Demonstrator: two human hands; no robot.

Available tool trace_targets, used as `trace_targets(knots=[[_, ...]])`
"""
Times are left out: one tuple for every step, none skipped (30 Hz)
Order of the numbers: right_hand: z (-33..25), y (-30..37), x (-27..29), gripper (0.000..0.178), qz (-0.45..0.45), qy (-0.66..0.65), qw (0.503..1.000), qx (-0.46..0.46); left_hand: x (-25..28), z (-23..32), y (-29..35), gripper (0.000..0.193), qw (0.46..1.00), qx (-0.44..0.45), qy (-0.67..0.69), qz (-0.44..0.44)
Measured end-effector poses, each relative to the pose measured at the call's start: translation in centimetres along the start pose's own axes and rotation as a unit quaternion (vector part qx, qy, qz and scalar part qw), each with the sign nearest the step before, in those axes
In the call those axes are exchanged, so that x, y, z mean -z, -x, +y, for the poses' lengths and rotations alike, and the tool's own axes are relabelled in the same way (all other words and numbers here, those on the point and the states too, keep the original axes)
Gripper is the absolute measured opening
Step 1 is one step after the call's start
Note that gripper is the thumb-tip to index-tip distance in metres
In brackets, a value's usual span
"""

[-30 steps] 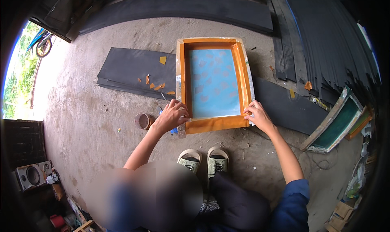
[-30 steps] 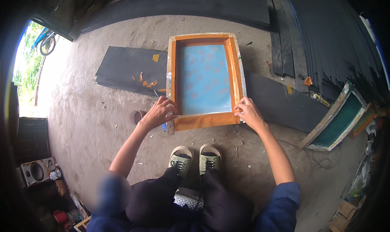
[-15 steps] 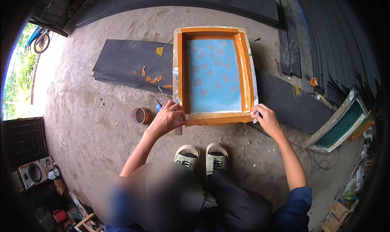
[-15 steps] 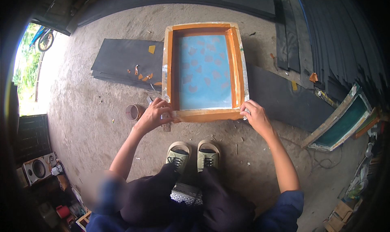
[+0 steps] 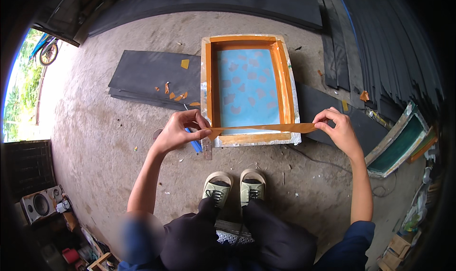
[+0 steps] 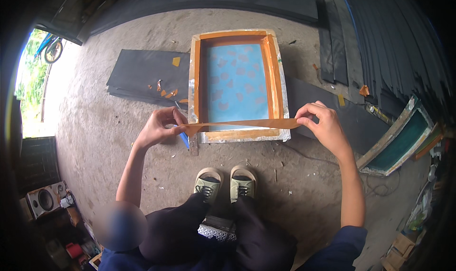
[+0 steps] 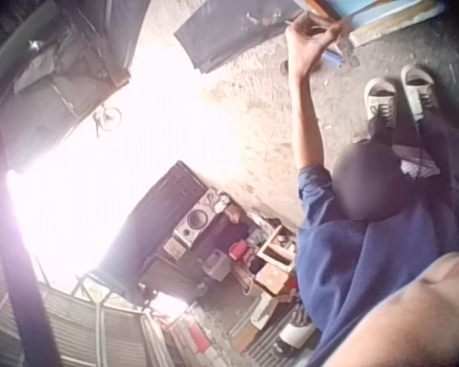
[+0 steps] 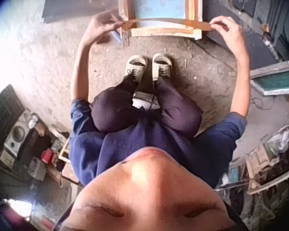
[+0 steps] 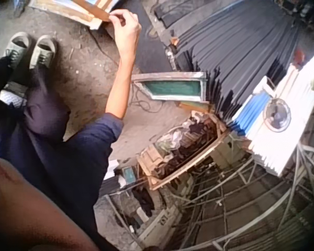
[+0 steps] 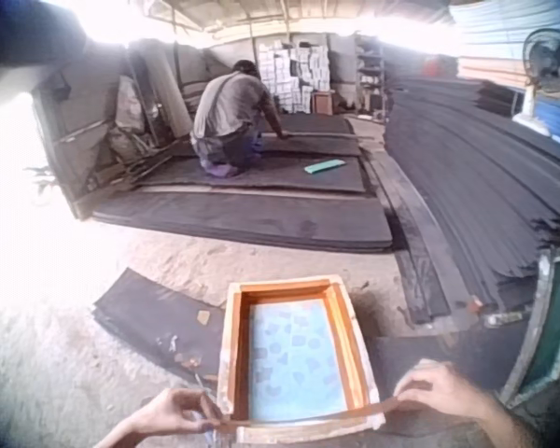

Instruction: The person sits on the floor and applies orange tape around the edges of a rectangular frame with a blue interior. They smooth the tape along each side, trim excess with a utility knife, and handle a second green frame briefly at the end.

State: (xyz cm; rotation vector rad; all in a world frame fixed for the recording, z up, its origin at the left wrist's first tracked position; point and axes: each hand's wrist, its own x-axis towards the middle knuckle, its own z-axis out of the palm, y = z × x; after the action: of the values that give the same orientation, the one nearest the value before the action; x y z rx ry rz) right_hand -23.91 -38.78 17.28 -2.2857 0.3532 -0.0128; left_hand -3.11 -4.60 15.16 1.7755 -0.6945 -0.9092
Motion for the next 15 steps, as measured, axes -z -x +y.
trace_targets(knots=[[-0.2, -0.2, 0.2, 0.007, -0.007, 0.003, 1.000, -0.009, 0.0, -0.4, -0.2, 0.022, 1.000, 0.009, 0.016, 0.000], [-0.4, -0.5, 0.2, 0.008, -0.008, 0.004, 1.000, -0.014, -0.2, -0.5, -0.3, 0.023, 0.999, 0.017, 0.032, -0.001], [-0.5, -0.6, 0.4, 0.008, -0.009, 0.006, 1.000, -0.021, -0.6, -0.3, -0.3, 0.026, 0.999, 0.017, 0.025, 0.026], [-0.7, -0.7, 0.5, 0.008, -0.009, 0.008, 1.000, -0.027, -0.6, -0.6, -0.3, 0.026, 0.999, 0.010, 0.029, 0.028], [-0.7, -0.7, 0.5, 0.008, -0.012, 0.007, 1.000, -0.025, -0.6, -1.0, -0.3, 0.025, 0.999, 0.003, 0.032, 0.030], [-0.6, -0.7, 0.6, 0.008, -0.015, 0.009, 0.999, -0.027, -0.5, -1.2, -0.3, 0.025, 0.999, -0.005, 0.034, 0.031], [-0.6, -0.7, 0.6, 0.009, -0.017, 0.011, 0.999, -0.029, -0.4, -1.1, -0.1, 0.025, 0.998, 0.015, 0.045, 0.028], [-0.6, -0.8, 0.5, 0.009, -0.020, 0.013, 0.999, -0.031, -0.3, -1.0, 0.0, 0.024, 0.998, 0.034, 0.056, 0.025], [-0.6, -0.8, 0.5, 0.010, -0.024, 0.008, 0.999, -0.046, -0.2, -0.8, 0.2, 0.024, 0.996, 0.054, 0.066, 0.022], [-0.6, -0.9, 0.4, 0.010, -0.029, 0.003, 0.998, -0.061, -0.2, -0.7, 0.3, 0.023, 0.996, 0.057, 0.059, 0.035], [-0.6, -1.0, 0.3, 0.011, -0.034, -0.002, 0.997, -0.076, -0.3, -0.5, 0.4, 0.022, 0.996, 0.060, 0.051, 0.049], [-0.5, -1.1, 0.3, 0.012, -0.035, -0.001, 0.996, -0.081, -0.6, -0.3, 0.3, 0.021, 0.995, 0.063, 0.047, 0.060], [-0.5, -1.3, 0.2, 0.012, -0.036, 0.000, 0.996, -0.086, -0.9, 0.0, 0.1, 0.020, 0.995, 0.073, 0.018, 0.067], [-0.4, -1.6, 0.1, 0.013, -0.036, 0.001, 0.995, -0.091, -1.1, 0.6, 0.0, 0.019, 0.994, 0.084, -0.012, 0.073], [-0.1, -1.9, -0.1, 0.013, -0.037, 0.005, 0.995, -0.097, -1.2, 0.8, -0.1, 0.018, 0.991, 0.096, -0.042, 0.080]])
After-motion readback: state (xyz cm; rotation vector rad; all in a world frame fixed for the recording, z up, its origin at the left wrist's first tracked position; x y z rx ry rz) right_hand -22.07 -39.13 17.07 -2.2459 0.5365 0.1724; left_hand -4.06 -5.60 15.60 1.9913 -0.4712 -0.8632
